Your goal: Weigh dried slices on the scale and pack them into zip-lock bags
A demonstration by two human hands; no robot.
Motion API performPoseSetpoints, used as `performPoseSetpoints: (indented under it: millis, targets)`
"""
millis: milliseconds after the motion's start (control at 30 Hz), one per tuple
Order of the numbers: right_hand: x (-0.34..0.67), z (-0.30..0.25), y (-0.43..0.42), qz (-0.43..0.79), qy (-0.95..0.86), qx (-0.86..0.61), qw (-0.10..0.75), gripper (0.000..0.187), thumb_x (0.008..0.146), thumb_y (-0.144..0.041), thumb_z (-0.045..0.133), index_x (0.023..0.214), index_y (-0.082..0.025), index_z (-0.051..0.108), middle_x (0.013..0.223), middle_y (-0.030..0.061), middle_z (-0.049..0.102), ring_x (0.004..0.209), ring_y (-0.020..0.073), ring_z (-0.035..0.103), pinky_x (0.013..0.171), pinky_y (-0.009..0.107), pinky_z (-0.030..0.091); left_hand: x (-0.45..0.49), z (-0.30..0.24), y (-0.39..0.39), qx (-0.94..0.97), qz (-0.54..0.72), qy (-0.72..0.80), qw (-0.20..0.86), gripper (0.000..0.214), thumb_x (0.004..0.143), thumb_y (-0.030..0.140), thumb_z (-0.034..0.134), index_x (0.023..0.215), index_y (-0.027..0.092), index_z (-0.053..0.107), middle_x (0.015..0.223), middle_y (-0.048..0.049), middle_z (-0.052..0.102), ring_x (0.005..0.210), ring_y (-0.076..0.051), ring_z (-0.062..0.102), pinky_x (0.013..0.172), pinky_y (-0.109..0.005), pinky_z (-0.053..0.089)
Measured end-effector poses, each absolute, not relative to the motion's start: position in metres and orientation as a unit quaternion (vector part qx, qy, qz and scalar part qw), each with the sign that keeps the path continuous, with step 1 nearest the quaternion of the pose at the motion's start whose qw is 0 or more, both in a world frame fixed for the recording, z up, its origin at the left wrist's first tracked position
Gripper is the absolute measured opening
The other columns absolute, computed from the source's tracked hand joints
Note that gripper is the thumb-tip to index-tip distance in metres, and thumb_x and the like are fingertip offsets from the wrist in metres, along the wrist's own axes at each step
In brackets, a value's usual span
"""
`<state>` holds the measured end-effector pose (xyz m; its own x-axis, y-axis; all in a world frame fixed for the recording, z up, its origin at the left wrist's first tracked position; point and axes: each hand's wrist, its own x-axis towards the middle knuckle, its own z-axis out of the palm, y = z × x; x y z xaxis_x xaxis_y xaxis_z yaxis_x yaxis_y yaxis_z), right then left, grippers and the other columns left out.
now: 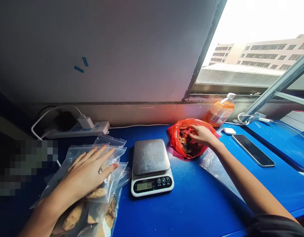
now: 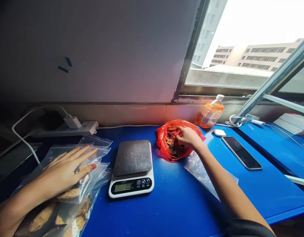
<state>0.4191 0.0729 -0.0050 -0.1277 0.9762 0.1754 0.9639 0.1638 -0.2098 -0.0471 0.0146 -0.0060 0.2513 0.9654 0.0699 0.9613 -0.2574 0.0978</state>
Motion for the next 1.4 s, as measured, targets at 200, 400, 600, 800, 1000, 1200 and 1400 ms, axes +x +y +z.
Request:
performPoseSetpoints:
  millis: [200, 400, 600, 800, 1000, 1200, 1400]
  targets:
    - [0.402, -0.006, 0.106, 0.077, -0.792, -0.600, 0.088, 0.040, 0.085, -0.035, 0.054, 0.121, -0.017, 0.061, 0.126, 0.0139, 0.063, 0.111, 0.0242, 0.059, 0.093, 0.034, 0.044, -0.042, 0.003, 0.005, 0.787, 0.057, 0.613, 0.023, 0.062, 0.087, 0.062, 0.039, 0.140, 0.031, 0.048, 0.150, -0.0054, 0.042, 0.139, -0.035, 0.036, 0.110, -0.056, 0.031]
    - [0.400, -0.003, 0.090, 0.067, -0.784, -0.614, 0.063, 0.028, 0.086, -0.036, 0.053, 0.096, -0.014, 0.067, 0.100, 0.0150, 0.071, 0.083, 0.0229, 0.064, 0.076, 0.032, 0.046, -0.045, 0.001, 0.004, 0.792, 0.064, 0.607, 0.005, 0.058, 0.087, 0.058, 0.041, 0.138, 0.032, 0.051, 0.148, -0.0045, 0.044, 0.137, -0.034, 0.039, 0.109, -0.054, 0.034]
    - [0.389, -0.007, 0.080, 0.056, -0.809, -0.580, 0.079, 0.051, 0.086, -0.050, 0.054, 0.121, -0.014, 0.057, 0.125, 0.0185, 0.060, 0.108, 0.0281, 0.060, 0.091, 0.035, 0.043, -0.044, 0.002, 0.002, 0.794, 0.081, 0.602, 0.015, 0.056, 0.088, 0.057, 0.042, 0.138, 0.032, 0.051, 0.147, -0.0048, 0.046, 0.136, -0.034, 0.040, 0.108, -0.054, 0.034]
    - [0.384, -0.007, 0.079, 0.051, -0.809, -0.584, 0.051, 0.042, 0.085, -0.051, 0.052, 0.101, -0.013, 0.061, 0.103, 0.0176, 0.067, 0.085, 0.0267, 0.063, 0.076, 0.037, 0.046, -0.039, 0.009, -0.003, 0.798, 0.064, 0.598, 0.036, 0.059, 0.091, 0.058, 0.037, 0.142, 0.030, 0.045, 0.152, -0.0029, 0.040, 0.141, -0.029, 0.033, 0.114, -0.048, 0.026]
    - [0.406, -0.010, 0.062, 0.067, -0.832, -0.543, 0.093, 0.049, 0.085, -0.048, 0.051, 0.122, -0.017, 0.057, 0.125, 0.0142, 0.060, 0.111, 0.0308, 0.058, 0.095, 0.043, 0.045, -0.033, 0.013, -0.007, 0.791, 0.056, 0.608, 0.044, 0.059, 0.090, 0.060, 0.037, 0.141, 0.032, 0.045, 0.153, -0.0007, 0.038, 0.142, -0.028, 0.031, 0.116, -0.047, 0.024]
    - [0.399, -0.041, 0.060, 0.027, -0.821, -0.561, 0.102, 0.060, 0.083, -0.037, 0.051, 0.140, -0.017, 0.042, 0.136, 0.0169, 0.052, 0.117, 0.0323, 0.055, 0.098, 0.045, 0.045, -0.030, 0.018, -0.012, 0.793, 0.053, 0.605, 0.050, 0.059, 0.090, 0.058, 0.037, 0.142, 0.030, 0.045, 0.153, -0.0021, 0.038, 0.143, -0.027, 0.030, 0.116, -0.048, 0.023]
    - [0.391, -0.044, 0.067, -0.032, -0.792, -0.600, 0.107, 0.036, 0.086, -0.044, 0.049, 0.106, -0.017, 0.061, 0.108, 0.0157, 0.061, 0.089, 0.0267, 0.063, 0.082, 0.039, 0.050, -0.030, 0.021, -0.016, 0.796, 0.059, 0.599, 0.058, 0.059, 0.091, 0.058, 0.036, 0.142, 0.030, 0.044, 0.153, -0.0026, 0.038, 0.143, -0.026, 0.028, 0.116, -0.049, 0.023]
